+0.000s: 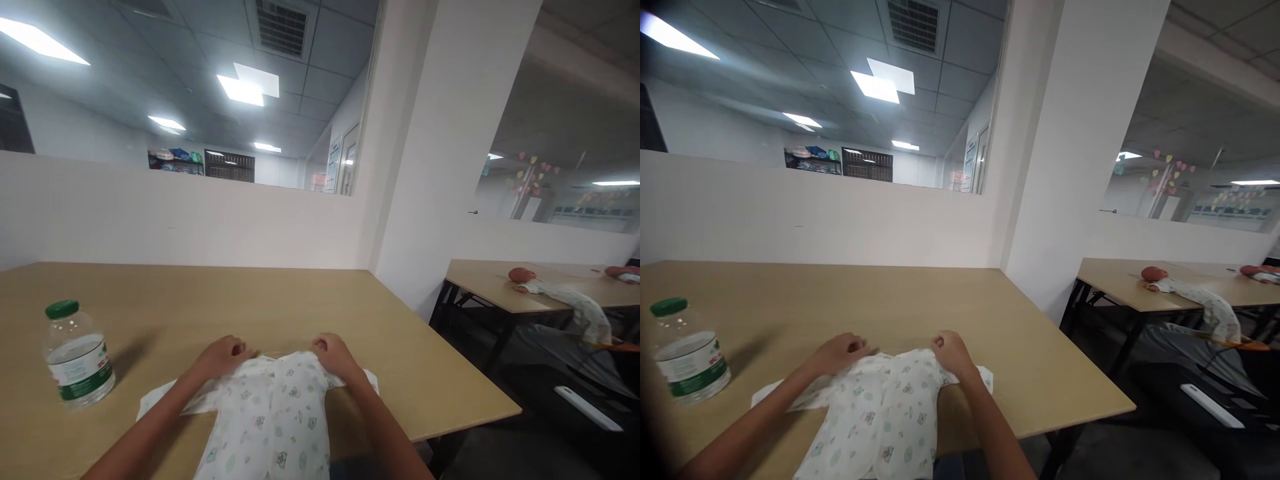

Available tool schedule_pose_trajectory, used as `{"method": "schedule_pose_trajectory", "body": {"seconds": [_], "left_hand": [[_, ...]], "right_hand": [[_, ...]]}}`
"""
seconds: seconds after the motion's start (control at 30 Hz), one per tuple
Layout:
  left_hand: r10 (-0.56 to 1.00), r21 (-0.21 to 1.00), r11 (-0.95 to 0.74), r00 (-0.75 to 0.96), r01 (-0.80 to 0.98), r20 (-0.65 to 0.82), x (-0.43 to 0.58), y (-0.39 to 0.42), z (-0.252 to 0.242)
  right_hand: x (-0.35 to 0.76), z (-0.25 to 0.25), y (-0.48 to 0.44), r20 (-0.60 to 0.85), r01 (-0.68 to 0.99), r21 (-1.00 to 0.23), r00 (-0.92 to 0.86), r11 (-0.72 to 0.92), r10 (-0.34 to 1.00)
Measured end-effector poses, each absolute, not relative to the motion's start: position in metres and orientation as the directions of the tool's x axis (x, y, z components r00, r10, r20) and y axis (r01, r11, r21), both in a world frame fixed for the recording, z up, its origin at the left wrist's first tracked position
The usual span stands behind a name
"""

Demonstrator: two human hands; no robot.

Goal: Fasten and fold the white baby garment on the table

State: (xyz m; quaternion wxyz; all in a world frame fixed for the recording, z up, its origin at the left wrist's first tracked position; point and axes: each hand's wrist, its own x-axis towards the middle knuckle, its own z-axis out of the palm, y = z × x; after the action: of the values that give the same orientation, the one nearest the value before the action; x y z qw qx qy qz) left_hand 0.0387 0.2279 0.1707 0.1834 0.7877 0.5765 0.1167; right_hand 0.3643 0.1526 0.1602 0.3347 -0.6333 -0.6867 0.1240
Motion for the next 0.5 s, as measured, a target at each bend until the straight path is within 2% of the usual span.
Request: {"method": "schedule_pose_trajectory", "body": {"seconds": [0.13, 0.3, 0.5], "left_hand": [[0.953, 0.348, -0.283, 0.303, 0.894, -0.002, 0.055, 0.226, 0.151], [0.924, 0.367, -0.321, 0.373, 0.873, -0.079, 0.05, 0.21, 0.156], [0.937, 0.486, -0.315, 0.348, 0.815, 0.025, 0.039, 0.176, 0.193]], "right_hand": [[0.358, 0.151, 0.153, 0.248, 0.834, -0.547, 0.07, 0.08, 0.966], [0.361, 0.16, 0.133, 0.164, 0.815, -0.56, -0.063, 0.146, 0.984], [0.357, 0.186, 0.094, 0.365, 0.69, -0.649, -0.087, 0.321, 0.927]]}}
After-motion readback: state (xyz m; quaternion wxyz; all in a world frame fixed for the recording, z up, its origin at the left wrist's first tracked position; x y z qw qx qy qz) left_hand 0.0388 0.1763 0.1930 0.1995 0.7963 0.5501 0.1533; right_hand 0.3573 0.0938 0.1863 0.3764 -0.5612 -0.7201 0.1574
